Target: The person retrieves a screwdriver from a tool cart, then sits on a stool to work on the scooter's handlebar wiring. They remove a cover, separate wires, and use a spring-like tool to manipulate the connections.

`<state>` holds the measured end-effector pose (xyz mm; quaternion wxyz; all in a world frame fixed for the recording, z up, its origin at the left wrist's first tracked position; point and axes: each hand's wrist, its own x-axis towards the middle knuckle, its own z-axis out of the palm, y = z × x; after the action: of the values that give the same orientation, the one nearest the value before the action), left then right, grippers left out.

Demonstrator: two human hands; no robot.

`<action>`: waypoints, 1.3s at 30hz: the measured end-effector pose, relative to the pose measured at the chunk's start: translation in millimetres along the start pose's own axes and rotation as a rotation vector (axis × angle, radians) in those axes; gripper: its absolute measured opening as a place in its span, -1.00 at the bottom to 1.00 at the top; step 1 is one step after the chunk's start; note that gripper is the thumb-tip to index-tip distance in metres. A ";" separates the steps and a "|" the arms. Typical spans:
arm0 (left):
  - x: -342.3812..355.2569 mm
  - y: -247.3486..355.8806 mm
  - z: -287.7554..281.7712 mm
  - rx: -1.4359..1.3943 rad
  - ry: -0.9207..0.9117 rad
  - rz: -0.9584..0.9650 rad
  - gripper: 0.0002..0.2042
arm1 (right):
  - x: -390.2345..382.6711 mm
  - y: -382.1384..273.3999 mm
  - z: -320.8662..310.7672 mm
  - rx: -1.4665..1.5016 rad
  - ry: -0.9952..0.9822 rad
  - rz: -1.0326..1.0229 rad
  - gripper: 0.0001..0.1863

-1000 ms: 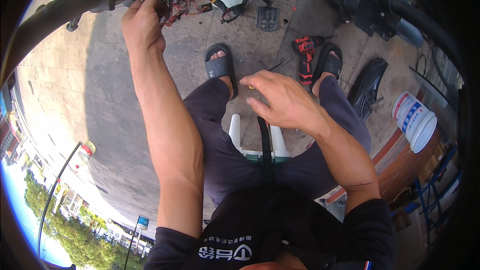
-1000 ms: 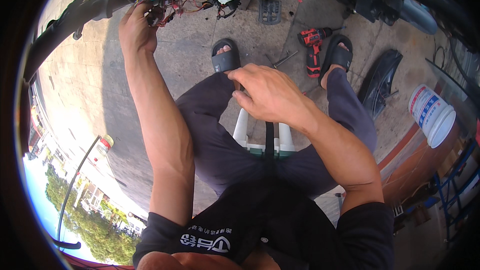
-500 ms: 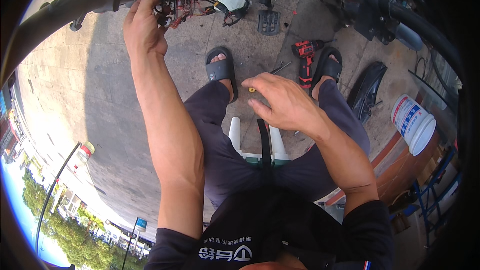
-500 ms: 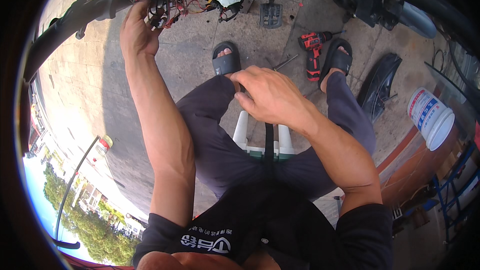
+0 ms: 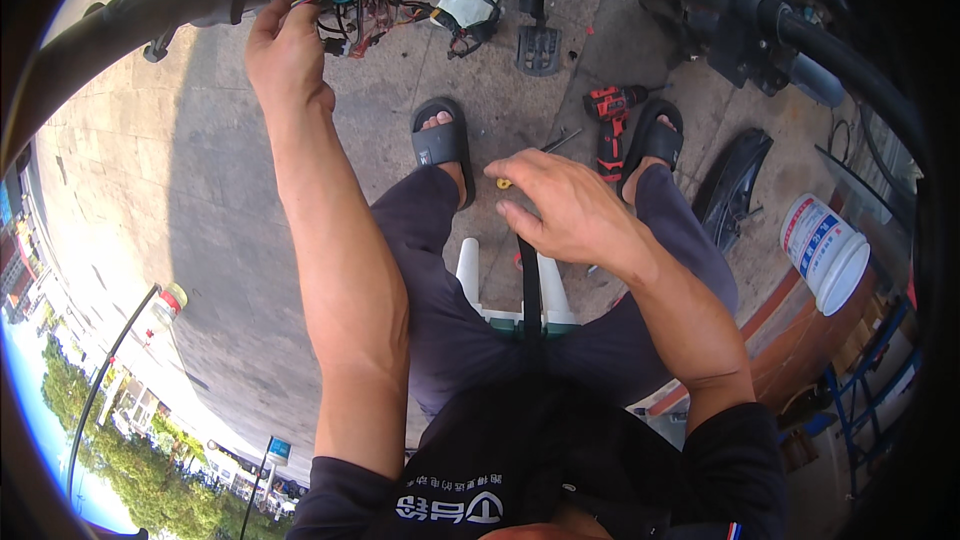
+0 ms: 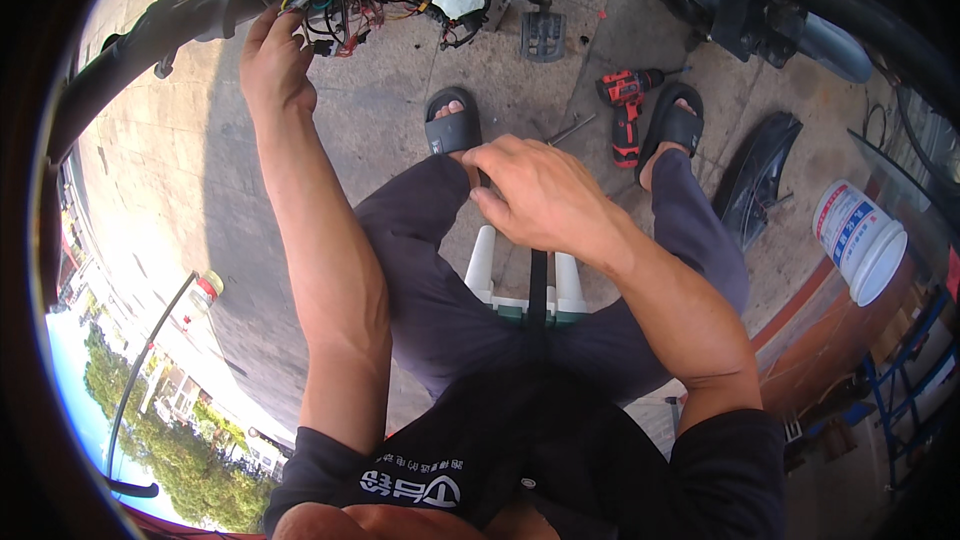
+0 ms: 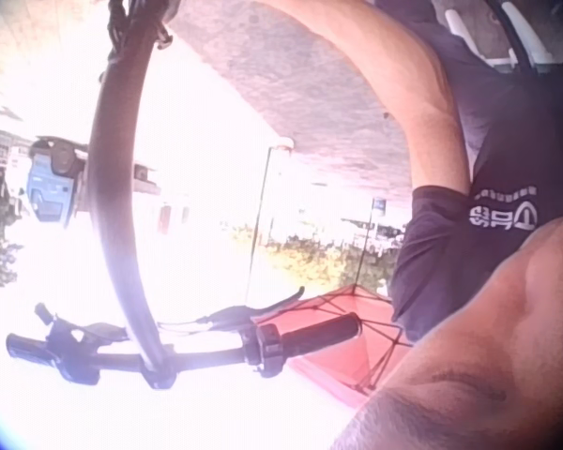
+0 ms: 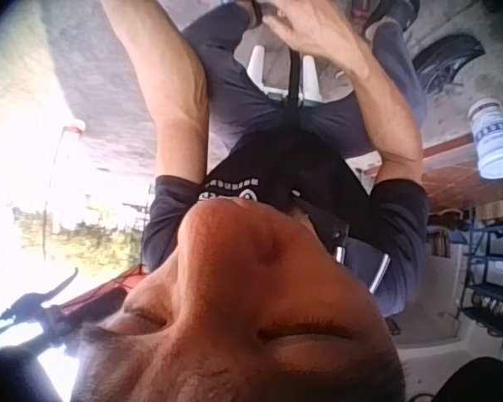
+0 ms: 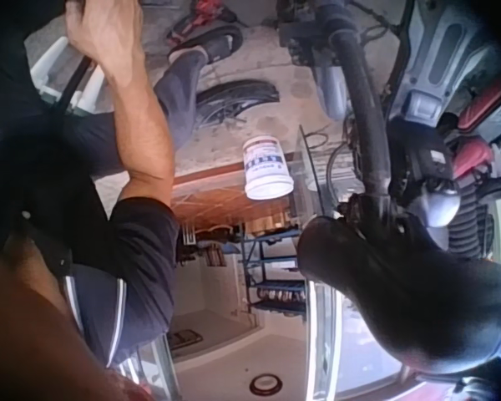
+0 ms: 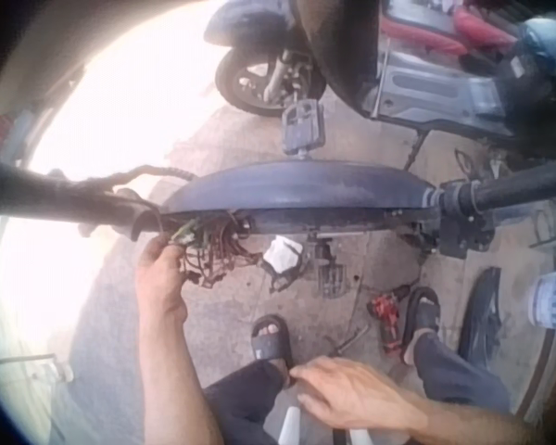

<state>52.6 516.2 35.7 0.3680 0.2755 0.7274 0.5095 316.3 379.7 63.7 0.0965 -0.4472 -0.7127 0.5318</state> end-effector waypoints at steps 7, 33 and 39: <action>-8.2 7.0 -0.4 0.107 0.021 0.047 -0.70 | 0.1 0.3 1.8 0.003 0.025 -0.002 -0.62; -5.9 15.9 -4.6 -0.525 -0.208 -0.385 -0.77 | 6.7 -5.2 3.4 0.013 0.053 -0.021 -0.64; -7.5 17.6 -11.9 -0.618 -0.310 -0.405 -0.81 | 8.3 -6.1 4.8 0.007 0.083 -0.034 -0.66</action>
<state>47.7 509.8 56.8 0.6321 0.0764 0.5152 0.5738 305.3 382.4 64.0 0.1369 -0.4563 -0.7137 0.5135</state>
